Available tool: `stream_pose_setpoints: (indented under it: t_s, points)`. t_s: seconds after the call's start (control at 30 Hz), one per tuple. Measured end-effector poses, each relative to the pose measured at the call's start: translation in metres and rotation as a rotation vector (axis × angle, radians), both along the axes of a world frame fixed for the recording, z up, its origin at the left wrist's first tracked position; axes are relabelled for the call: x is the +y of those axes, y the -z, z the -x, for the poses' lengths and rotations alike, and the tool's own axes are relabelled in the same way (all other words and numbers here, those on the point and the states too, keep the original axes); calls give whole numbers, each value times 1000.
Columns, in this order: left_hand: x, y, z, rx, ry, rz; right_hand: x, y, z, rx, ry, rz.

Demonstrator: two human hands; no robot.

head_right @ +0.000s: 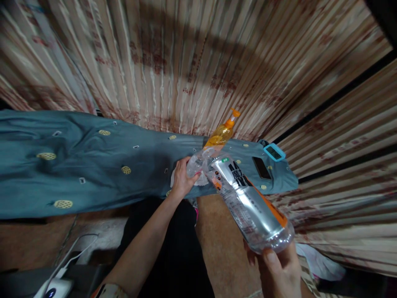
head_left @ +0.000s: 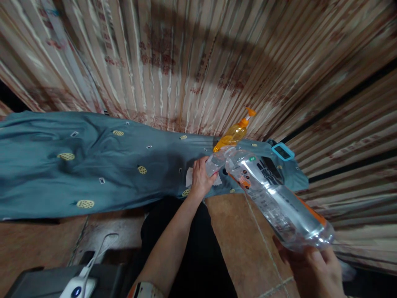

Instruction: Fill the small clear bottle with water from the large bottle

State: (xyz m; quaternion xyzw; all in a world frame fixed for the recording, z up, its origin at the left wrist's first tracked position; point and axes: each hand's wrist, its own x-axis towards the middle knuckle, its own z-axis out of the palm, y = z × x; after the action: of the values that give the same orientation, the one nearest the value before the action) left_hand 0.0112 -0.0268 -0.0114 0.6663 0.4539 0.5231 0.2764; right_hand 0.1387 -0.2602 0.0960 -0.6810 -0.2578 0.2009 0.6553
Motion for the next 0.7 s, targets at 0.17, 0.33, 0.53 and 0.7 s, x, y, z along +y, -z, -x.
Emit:
stream_pose_setpoints:
  t_s: [0.17, 0.33, 0.53, 0.7]
  points:
    - [0, 0, 0, 1, 4, -5, -2, -3, 4, 23, -52, -14]
    - [0, 1, 0, -1, 3, -9, -2, 3, -4, -14, -34, -35]
    - [0, 2, 1, -1, 14, -2, -2, -1, 0, 20, -86, -25]
    - [0, 1, 2, 2, 24, -4, -2, 4, -10, 31, -67, -12]
